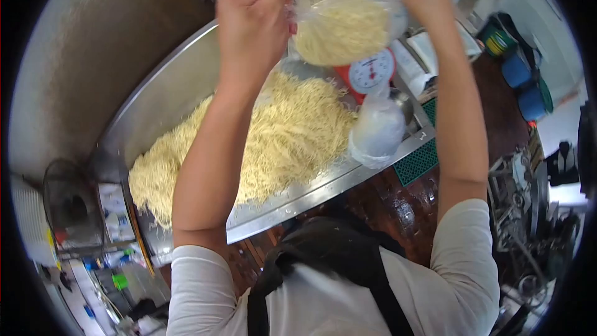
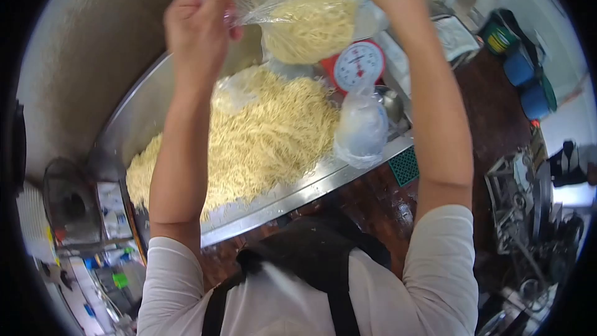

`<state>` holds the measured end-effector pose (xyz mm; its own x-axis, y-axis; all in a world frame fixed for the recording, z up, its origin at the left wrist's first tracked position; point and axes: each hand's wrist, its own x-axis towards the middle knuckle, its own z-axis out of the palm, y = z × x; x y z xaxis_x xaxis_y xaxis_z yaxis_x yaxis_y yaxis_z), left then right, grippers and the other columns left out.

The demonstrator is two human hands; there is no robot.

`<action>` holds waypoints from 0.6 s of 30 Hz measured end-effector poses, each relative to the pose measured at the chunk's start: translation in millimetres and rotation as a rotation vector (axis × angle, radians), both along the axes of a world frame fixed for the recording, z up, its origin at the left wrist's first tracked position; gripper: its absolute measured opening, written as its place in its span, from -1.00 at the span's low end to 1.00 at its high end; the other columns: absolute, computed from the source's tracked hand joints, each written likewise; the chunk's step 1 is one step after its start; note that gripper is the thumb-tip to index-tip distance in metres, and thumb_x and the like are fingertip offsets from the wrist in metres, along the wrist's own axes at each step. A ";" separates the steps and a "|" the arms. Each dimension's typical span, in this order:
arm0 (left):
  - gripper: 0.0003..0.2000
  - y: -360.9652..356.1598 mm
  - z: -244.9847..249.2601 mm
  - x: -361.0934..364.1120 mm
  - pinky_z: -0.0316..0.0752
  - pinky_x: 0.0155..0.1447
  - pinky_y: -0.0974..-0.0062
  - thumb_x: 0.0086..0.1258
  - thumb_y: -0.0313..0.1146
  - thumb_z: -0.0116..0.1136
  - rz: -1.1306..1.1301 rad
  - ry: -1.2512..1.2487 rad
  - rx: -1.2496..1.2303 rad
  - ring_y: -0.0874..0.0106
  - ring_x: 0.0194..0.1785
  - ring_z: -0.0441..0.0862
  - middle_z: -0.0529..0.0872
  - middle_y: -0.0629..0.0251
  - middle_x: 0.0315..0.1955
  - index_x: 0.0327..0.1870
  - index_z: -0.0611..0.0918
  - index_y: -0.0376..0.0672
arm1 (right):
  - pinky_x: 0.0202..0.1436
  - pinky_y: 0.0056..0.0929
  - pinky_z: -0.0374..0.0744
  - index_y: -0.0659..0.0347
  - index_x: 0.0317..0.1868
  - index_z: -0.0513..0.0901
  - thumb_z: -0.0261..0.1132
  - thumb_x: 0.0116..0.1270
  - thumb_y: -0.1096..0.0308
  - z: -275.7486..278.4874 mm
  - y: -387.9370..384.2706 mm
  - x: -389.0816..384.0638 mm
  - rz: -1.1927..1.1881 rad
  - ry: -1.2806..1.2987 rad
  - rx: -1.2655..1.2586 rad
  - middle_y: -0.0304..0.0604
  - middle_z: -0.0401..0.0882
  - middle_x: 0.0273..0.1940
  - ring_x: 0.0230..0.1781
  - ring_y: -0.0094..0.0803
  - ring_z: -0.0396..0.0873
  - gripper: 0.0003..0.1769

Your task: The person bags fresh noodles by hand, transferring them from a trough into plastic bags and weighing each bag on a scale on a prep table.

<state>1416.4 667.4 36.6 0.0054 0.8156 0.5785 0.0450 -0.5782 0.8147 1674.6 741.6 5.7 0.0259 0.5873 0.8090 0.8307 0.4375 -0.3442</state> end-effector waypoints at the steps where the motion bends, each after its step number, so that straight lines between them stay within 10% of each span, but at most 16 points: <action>1: -0.75 -26.1 9.3 -18.2 0.27 -0.57 0.67 0.60 -0.27 0.07 0.067 0.081 0.053 0.69 -0.63 0.37 0.47 0.49 -0.63 -0.07 0.70 -0.26 | 0.03 -0.20 0.61 0.29 -0.07 0.68 0.24 0.20 0.48 3.7 -18.2 -8.5 0.084 -0.044 0.117 0.11 0.70 -0.15 -0.10 0.04 0.66 -0.72; 3: -0.76 -82.2 11.3 -52.2 0.27 -0.57 0.69 0.60 -0.29 0.07 0.108 0.111 -0.039 0.69 -0.64 0.38 0.46 0.49 -0.66 -0.05 0.70 -0.27 | -0.10 -0.33 0.62 0.21 0.08 0.70 0.24 0.35 0.41 16.9 -69.0 -34.2 0.060 -0.153 -0.181 0.04 0.75 -0.23 -0.20 -0.29 0.73 -0.68; 7: -0.79 -166.0 -56.1 -113.7 0.26 -0.53 0.68 0.61 -0.34 0.05 0.148 0.075 -0.400 0.71 -0.62 0.38 0.50 0.51 -0.66 -0.07 0.68 -0.28 | -0.26 -0.08 0.60 0.19 -0.17 0.70 0.17 0.33 0.40 -68.4 -142.8 -110.3 0.307 0.029 -0.573 0.11 0.66 -0.40 -0.39 0.04 0.66 -0.82; 12: -0.78 -232.3 -201.2 -166.6 0.31 -0.50 0.59 0.61 -0.30 0.07 0.236 0.196 -0.823 0.64 -0.62 0.38 0.51 0.43 -0.68 -0.12 0.67 -0.28 | -0.09 0.04 0.59 0.15 -0.21 0.71 0.24 0.20 0.44 -236.7 -198.0 -165.5 0.414 -0.507 -0.996 0.08 0.67 -0.37 -0.24 0.11 0.65 -0.83; 18: -0.82 -271.6 -222.6 -238.4 0.47 -0.36 0.47 0.56 -0.37 0.11 0.499 0.330 -0.799 0.48 -0.54 0.54 0.68 0.15 -0.56 -0.09 0.70 -0.28 | -0.21 0.03 0.56 0.18 -0.30 0.69 0.19 0.20 0.42 -153.6 -249.2 -208.6 0.548 -0.448 -0.991 0.15 0.63 -0.44 -0.36 0.11 0.64 -0.86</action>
<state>1177.9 395.8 -186.0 -0.3820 0.9177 -0.1096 0.4274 0.2805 0.8595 1466.0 492.4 -147.9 -0.5857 0.8012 -0.1225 0.7494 0.4778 -0.4584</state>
